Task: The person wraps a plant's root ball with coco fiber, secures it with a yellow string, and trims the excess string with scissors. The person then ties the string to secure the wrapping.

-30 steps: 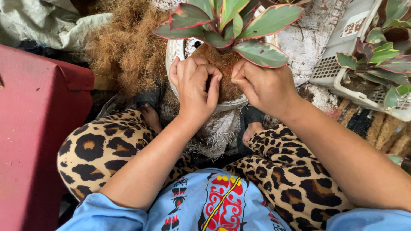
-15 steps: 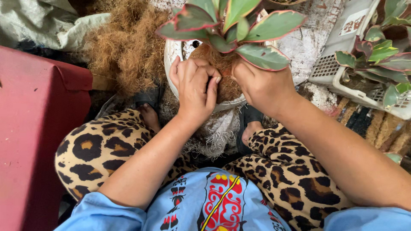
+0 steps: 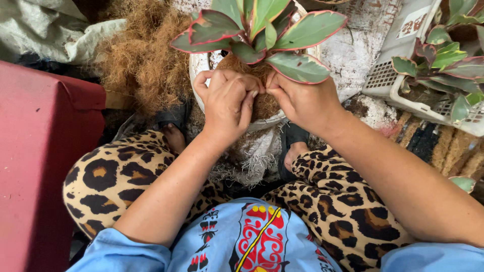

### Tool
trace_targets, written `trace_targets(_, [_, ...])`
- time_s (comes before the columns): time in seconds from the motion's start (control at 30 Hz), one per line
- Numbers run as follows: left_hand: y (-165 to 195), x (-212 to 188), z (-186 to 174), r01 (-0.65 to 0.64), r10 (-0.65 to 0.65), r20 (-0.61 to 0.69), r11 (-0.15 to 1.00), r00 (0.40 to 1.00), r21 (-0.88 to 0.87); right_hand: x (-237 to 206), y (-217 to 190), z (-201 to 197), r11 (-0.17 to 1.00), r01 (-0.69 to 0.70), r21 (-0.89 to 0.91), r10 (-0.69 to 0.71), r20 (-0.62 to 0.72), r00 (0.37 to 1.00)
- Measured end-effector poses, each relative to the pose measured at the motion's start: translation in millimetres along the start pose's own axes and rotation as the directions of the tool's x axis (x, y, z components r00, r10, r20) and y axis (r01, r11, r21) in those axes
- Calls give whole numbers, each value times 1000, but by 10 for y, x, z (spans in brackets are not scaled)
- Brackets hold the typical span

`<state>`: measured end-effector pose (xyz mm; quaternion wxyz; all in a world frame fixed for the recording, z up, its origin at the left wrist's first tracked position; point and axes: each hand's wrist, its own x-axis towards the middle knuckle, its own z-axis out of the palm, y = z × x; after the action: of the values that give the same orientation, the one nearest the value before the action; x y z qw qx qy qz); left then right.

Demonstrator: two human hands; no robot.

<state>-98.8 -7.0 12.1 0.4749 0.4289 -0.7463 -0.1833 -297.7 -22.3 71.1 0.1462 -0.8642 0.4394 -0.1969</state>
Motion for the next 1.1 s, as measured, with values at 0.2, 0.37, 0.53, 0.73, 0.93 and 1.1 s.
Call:
trace_targets(0.2, [-36, 8, -40, -73, 72, 15, 985, 997, 157, -19, -36, 35, 988, -66, 138, 73, -45, 996])
trace_targets(0.37, [-46, 1, -49, -64, 63, 10, 981, 998, 183, -44, -74, 9, 985, -103, 139, 110, -49, 993])
trace_targets(0.53, [-54, -5, -46, -54, 53, 10, 982, 999, 183, 4, 31, -84, 939, -321, 123, 308, 119, 944])
trace_targets(0.73, [-52, 5, -43, -36, 38, -14, 987, 999, 155, 38, 27, -266, 989, -131, -71, 140, 147, 979])
trace_targets(0.93, [-39, 4, -33, -23, 26, -22, 988, 999, 150, 23, -47, -300, 995, -79, -63, 83, 58, 995])
trace_targets(1.1, [-25, 7, -24, -12, 14, -10, 988, 1000, 154, 42, -70, -208, 948, -265, 173, 257, 68, 964])
